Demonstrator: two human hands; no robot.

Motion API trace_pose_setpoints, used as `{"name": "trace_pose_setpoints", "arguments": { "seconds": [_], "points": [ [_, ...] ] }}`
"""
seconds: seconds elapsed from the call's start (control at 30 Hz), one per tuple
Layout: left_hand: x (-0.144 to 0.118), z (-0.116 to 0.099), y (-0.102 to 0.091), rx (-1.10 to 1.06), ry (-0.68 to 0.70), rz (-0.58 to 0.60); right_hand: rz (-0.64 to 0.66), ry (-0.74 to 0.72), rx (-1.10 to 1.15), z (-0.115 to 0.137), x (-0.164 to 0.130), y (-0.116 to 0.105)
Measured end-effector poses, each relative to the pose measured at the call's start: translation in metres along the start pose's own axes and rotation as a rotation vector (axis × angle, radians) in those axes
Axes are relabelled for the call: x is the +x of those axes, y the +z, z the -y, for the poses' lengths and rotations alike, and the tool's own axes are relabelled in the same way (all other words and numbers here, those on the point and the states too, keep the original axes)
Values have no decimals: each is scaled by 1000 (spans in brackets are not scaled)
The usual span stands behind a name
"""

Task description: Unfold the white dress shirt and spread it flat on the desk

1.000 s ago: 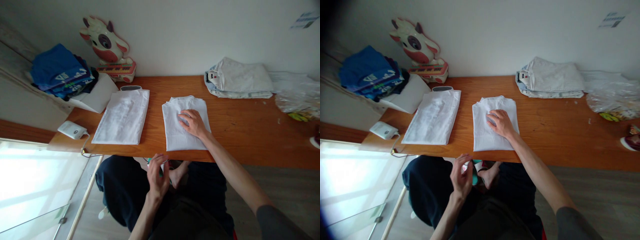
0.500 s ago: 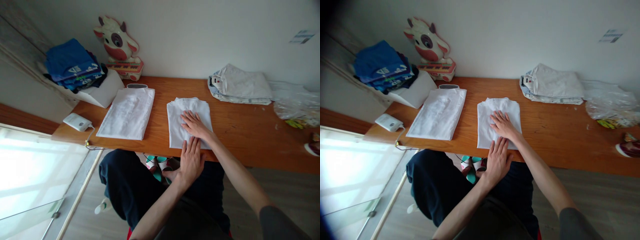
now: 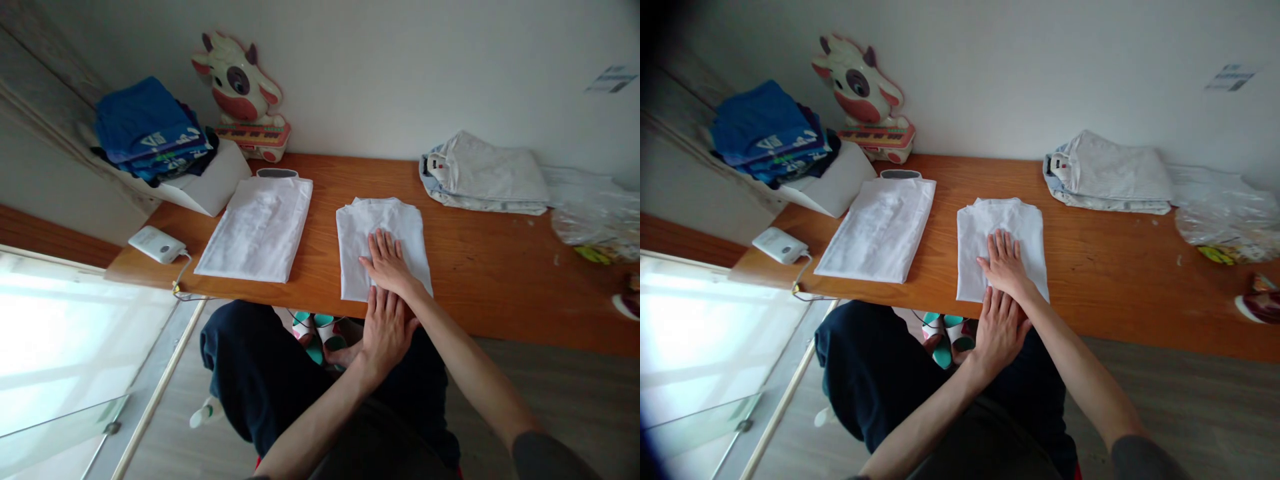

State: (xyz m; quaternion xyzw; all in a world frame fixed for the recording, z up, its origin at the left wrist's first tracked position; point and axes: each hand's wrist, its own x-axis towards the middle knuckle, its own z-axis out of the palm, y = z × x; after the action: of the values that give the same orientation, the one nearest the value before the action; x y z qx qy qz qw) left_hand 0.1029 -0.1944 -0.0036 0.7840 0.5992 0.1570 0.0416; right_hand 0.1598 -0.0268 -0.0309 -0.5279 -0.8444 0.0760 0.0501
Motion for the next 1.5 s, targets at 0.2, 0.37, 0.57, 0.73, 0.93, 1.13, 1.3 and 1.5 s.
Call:
{"name": "trace_pose_setpoints", "arguments": {
  "seconds": [0.2,0.37,0.57,0.73,0.93,1.13,1.3,1.5],
  "points": [
    [0,2,7,-19,-9,-7,-116,-12,28,-6,58,2],
    [0,2,7,-13,-10,-27,-178,-24,42,-8,77,3],
    [-3,2,6,0,0,-30,-225,-36,45,-5,74,2],
    [-9,-4,7,7,-5,-35,-227,-41,59,-2,62,1],
    [-24,-11,8,9,-1,-21,-224,-47,54,2,46,0],
    [-35,-14,10,15,5,4,-206,-38,69,6,35,-1],
    [-37,-14,15,-16,-10,-5,-188,-30,90,8,31,-5],
    [-44,-10,11,-128,-14,-46,-185,-18,108,10,34,-7]
  ]
}}
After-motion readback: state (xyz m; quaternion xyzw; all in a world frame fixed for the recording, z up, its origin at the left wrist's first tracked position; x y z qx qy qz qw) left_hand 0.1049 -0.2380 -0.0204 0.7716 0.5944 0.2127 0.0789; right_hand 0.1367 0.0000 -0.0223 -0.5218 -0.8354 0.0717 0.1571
